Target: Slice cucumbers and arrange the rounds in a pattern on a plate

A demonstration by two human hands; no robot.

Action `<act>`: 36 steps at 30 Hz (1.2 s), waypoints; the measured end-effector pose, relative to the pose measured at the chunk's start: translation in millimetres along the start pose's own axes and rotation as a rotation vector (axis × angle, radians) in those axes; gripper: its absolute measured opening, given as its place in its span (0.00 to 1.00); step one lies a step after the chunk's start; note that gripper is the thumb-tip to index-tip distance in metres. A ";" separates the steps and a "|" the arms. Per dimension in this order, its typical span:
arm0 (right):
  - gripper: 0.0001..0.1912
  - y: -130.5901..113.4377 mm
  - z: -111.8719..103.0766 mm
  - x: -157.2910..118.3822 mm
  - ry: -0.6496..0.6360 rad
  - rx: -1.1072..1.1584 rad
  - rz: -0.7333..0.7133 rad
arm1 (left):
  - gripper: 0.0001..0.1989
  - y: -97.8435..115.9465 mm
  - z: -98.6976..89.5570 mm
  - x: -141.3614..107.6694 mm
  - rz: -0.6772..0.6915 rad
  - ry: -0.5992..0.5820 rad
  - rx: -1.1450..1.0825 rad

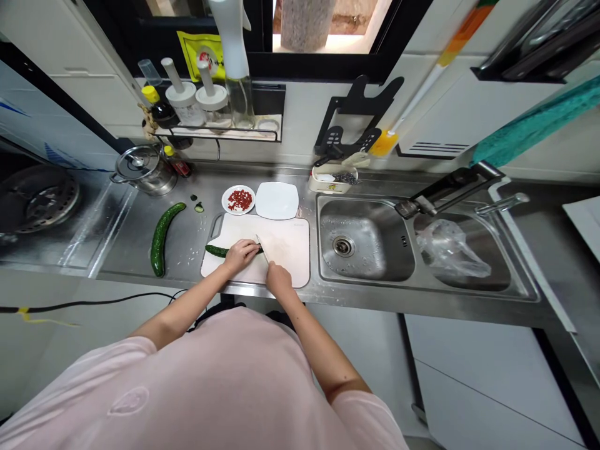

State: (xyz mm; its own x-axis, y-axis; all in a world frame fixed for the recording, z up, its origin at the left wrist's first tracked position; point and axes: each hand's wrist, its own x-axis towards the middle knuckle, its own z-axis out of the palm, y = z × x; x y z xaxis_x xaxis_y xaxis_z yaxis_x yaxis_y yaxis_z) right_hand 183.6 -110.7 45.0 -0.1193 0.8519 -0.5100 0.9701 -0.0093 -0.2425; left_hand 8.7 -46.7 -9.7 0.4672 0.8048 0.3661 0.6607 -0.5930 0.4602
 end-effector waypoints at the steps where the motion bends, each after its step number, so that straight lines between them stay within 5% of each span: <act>1: 0.11 1.6 2.7 -2.6 -0.004 -0.002 0.002 | 0.12 0.2 0.0 0.0 -0.001 0.001 -0.001; 18: 0.13 -20.2 -15.0 34.9 0.037 0.015 -0.010 | 0.11 -0.1 2.0 -1.3 -0.012 0.022 -0.005; 36: 0.11 -0.3 4.6 -3.4 0.006 -0.022 0.021 | 0.10 1.5 0.3 -0.7 -0.016 0.015 -0.012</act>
State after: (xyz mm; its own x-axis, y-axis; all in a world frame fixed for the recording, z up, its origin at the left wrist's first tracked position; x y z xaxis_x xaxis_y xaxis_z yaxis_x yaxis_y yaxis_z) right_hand 182.8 -116.0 43.0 -0.0979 0.8545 -0.5102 0.9767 -0.0158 -0.2138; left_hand 9.5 -48.2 -9.5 0.4482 0.8135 0.3707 0.6608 -0.5807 0.4755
